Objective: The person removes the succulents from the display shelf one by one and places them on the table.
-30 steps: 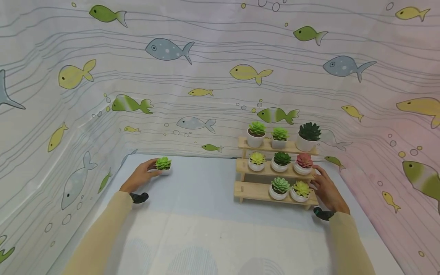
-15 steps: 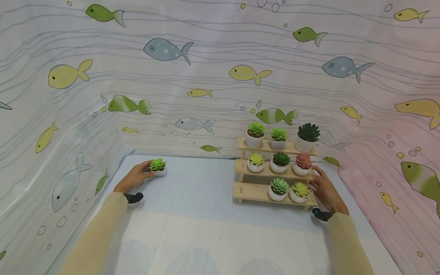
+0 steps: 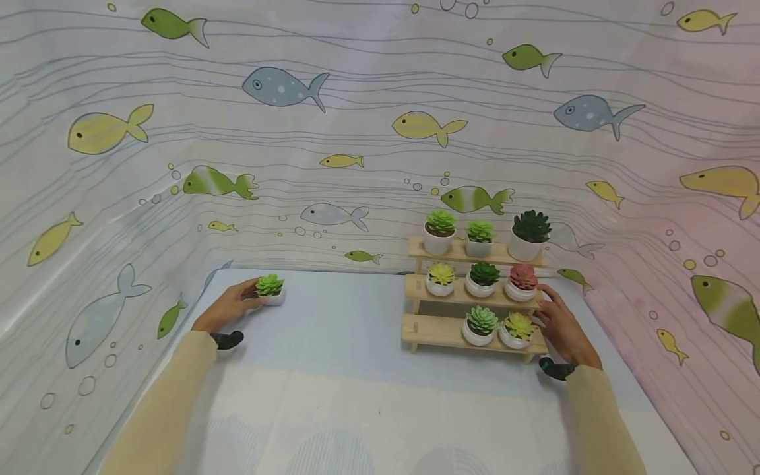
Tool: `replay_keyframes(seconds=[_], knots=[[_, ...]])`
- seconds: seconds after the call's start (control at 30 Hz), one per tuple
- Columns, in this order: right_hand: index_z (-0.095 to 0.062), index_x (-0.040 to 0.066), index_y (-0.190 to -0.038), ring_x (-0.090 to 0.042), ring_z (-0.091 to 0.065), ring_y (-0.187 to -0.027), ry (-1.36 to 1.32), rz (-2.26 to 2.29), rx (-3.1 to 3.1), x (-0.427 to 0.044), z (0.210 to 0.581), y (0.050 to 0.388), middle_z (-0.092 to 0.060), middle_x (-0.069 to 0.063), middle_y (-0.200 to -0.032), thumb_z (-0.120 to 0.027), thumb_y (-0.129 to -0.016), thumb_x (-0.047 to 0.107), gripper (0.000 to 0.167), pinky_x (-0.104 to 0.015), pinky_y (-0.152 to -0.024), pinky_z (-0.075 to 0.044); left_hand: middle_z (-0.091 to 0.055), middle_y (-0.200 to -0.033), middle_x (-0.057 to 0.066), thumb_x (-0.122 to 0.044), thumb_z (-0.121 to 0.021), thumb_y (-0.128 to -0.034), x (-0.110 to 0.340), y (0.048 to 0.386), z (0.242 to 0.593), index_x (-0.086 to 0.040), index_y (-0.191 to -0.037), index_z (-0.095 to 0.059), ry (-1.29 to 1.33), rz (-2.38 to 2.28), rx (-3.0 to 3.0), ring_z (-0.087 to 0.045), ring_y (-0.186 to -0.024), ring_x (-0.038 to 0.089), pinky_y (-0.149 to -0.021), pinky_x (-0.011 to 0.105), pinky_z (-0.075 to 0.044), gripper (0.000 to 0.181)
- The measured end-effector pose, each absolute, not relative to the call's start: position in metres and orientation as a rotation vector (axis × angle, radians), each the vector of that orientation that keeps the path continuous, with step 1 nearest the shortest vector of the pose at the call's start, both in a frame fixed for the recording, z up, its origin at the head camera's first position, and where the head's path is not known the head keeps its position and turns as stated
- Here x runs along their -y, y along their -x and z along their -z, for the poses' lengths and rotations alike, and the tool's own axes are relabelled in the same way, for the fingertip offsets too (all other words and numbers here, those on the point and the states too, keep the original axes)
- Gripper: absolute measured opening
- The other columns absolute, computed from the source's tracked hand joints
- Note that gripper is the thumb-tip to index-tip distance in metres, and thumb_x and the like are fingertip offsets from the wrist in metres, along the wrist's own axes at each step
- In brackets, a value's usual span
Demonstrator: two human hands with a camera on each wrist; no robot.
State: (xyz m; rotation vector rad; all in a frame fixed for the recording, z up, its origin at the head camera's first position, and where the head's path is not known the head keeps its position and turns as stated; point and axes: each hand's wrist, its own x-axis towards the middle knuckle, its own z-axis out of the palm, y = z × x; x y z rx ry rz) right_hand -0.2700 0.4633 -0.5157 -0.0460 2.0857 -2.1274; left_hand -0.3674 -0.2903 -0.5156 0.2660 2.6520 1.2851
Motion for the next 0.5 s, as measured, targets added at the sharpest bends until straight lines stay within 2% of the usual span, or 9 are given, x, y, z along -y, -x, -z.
replay_keyframes(seconds=[0.07,0.13,0.23,0.33,0.43,0.5], knots=[[-0.014,0.046,-0.156,-0.014,-0.033,-0.138,0.048,2.123,-2.091,-0.4638,0.5160,0.2698,-0.020,0.000,-0.162,-0.035,-0.114,0.039,0.048,-0.059,-0.120,-0.023,-0.041,-0.156,0.026,-0.025,-0.066,-0.1034,0.2920,0.3671,0.5169,-0.002,-0.162,-0.027,-0.273,-1.294,-2.642,-0.039,-0.142,0.045,-0.118,0.062,-0.026,0.074],[-0.015,0.044,-0.156,-0.012,-0.036,-0.136,0.058,2.136,-2.081,-0.4639,0.5164,0.2696,-0.021,0.000,-0.161,-0.035,-0.114,0.037,0.047,-0.044,-0.113,-0.039,-0.040,-0.156,0.026,-0.024,-0.066,-0.1036,0.2939,0.3670,0.5178,-0.001,-0.162,-0.025,-0.277,-1.295,-2.636,-0.039,-0.142,0.045,-0.118,0.062,-0.026,0.075],[-0.016,0.043,-0.156,-0.009,-0.038,-0.133,0.075,2.158,-2.066,-0.4638,0.5172,0.2699,-0.022,0.000,-0.160,-0.035,-0.114,0.034,0.047,-0.022,-0.093,-0.047,-0.037,-0.159,0.026,-0.025,-0.065,-0.1041,0.2961,0.3669,0.5181,-0.002,-0.163,-0.022,-0.271,-1.305,-2.619,-0.037,-0.144,0.045,-0.118,0.061,-0.027,0.077],[-0.016,0.043,-0.156,-0.011,-0.037,-0.134,0.077,2.167,-2.062,-0.4630,0.5166,0.2701,-0.022,-0.001,-0.160,-0.036,-0.114,0.034,0.047,-0.021,-0.091,-0.046,-0.032,-0.162,0.024,-0.025,-0.064,-0.1045,0.2972,0.3675,0.5171,-0.006,-0.164,-0.020,-0.245,-1.336,-2.593,-0.035,-0.146,0.044,-0.118,0.060,-0.029,0.077],[-0.015,0.044,-0.155,-0.013,-0.034,-0.137,0.060,2.146,-2.080,-0.4627,0.5154,0.2698,-0.022,0.000,-0.160,-0.036,-0.114,0.036,0.048,-0.029,-0.098,-0.042,-0.030,-0.163,0.025,-0.022,-0.065,-0.1036,0.2978,0.3664,0.5155,-0.011,-0.165,-0.020,-0.246,-1.375,-2.565,-0.035,-0.146,0.044,-0.117,0.058,-0.031,0.078],[-0.015,0.044,-0.155,-0.010,-0.037,-0.135,0.060,2.157,-2.073,-0.4621,0.5151,0.2690,-0.024,0.001,-0.159,-0.036,-0.114,0.035,0.047,-0.029,-0.099,-0.042,-0.030,-0.163,0.025,-0.019,-0.067,-0.1023,0.2973,0.3636,0.5130,-0.013,-0.166,-0.020,-0.251,-1.399,-2.551,-0.038,-0.144,0.044,-0.116,0.058,-0.033,0.079]])
